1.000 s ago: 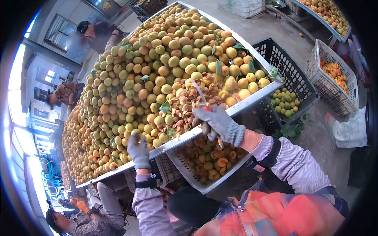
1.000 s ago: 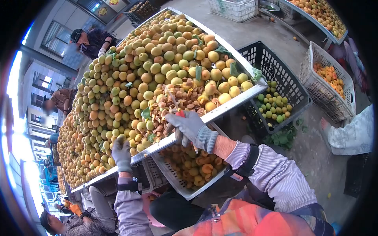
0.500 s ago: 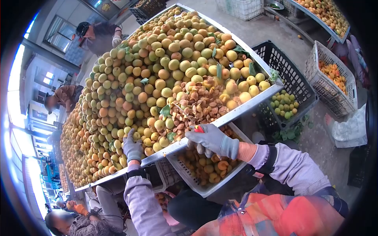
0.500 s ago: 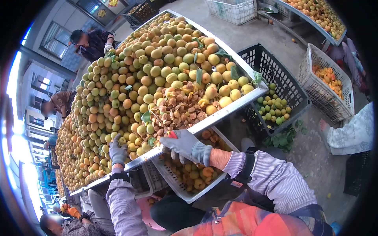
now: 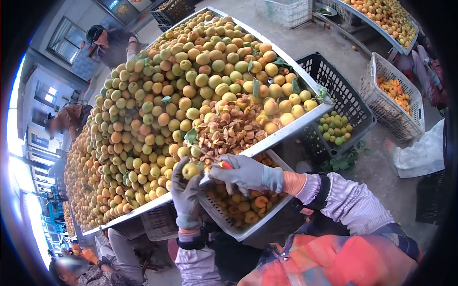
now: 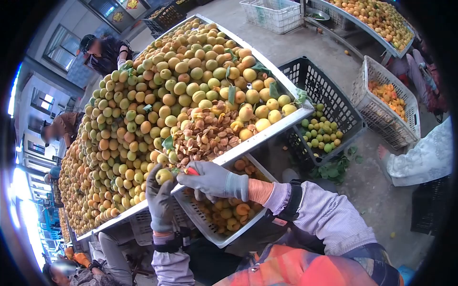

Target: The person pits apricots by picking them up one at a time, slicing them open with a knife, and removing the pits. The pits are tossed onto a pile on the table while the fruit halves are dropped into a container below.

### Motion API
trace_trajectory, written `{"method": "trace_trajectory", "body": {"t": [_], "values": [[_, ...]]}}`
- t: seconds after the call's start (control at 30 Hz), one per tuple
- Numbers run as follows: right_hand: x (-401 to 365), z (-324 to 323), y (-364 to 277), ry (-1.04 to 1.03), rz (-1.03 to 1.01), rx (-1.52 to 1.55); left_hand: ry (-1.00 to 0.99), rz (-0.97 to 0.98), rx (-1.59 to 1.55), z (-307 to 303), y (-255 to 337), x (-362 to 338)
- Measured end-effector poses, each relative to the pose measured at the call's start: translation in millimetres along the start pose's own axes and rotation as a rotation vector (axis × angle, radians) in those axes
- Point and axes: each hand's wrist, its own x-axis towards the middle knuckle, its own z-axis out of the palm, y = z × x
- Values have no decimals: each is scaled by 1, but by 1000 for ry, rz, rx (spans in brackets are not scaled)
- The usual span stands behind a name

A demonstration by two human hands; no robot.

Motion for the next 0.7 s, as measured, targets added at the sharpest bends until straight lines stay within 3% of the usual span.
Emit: {"method": "trace_trajectory", "body": {"t": [0.23,0.33,0.43,0.47,0.7], "values": [[-12,-15,-11,136,-167,-377,-14,-77,-197,28,-12,-9],[-14,-20,-15,162,-268,-543,-27,-91,-16,25,-19,-8],[-10,-21,-11,204,-240,-517,-79,-148,-90,19,-24,-7],[-14,-20,-16,184,-79,-435,-88,-174,-127,20,-22,-8],[-9,-19,-12,54,80,-234,-169,-163,-159,18,-25,-13]]}}
